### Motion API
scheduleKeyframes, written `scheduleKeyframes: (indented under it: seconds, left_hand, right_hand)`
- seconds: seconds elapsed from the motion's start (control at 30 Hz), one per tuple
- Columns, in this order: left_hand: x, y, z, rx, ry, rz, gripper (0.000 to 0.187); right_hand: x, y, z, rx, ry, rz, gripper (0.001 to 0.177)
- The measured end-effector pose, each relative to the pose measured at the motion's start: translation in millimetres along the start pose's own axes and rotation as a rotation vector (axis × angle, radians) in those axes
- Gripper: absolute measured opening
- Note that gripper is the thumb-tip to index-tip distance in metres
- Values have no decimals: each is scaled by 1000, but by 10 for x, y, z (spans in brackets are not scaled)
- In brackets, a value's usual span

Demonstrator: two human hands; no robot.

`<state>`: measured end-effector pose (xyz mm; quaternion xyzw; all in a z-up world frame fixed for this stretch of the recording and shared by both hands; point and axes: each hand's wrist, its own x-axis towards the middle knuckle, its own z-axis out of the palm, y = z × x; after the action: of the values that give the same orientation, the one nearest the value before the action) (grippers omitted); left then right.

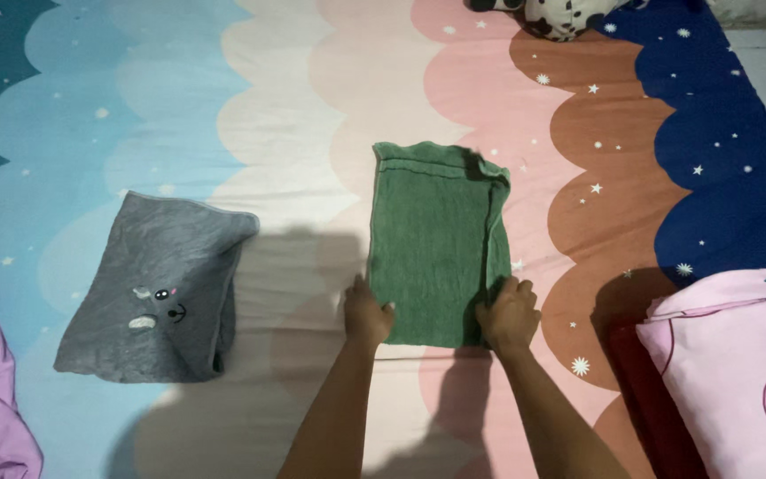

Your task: The person folds a white floral-patterned sheet, a green towel, and a gray towel on a bed, stacking them neatly. The person then begins folding a purple sheet.

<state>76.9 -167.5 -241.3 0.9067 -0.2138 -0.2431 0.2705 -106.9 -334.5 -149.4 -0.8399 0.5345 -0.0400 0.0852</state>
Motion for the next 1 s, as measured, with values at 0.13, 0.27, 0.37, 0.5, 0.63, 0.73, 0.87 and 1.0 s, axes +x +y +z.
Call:
scheduleKeyframes:
  seconds: [0.13, 0.27, 0.37, 0.5, 0.63, 0.73, 0.87, 1.0]
  left_hand:
    - [-120, -298, 94, -28, 67, 39, 39]
    - [-147, -361, 32, -98, -87, 13, 39]
    - [-86, -344, -154, -158, -117, -14, 37]
    - [58, -229, -570, -215, 117, 91, 37]
    - [213, -18, -1238, -560, 101, 90, 35]
    - [283, 216, -1865, -710, 55, 244, 36]
    - [378, 644, -2687, -994, 71, 330, 33]
    - [552, 1143, -3218, -1026, 391, 462, 33]
  right_hand:
    - [-156, 149, 150, 58, -15, 119, 39]
    - [-81, 544, 579, 352, -269, 348, 35]
    - [21, 865, 773, 1122, -445, 530, 29]
    - [331, 1072, 530, 1709, -643, 443, 27]
    - [538, 919, -146, 1932, -587, 226, 35]
    - [650, 655, -744, 1961, -491, 192, 31]
    - [835, 248, -1576, 1826, -573, -127, 37]
    - [1087, -168, -2312, 1915, -489, -248, 34]
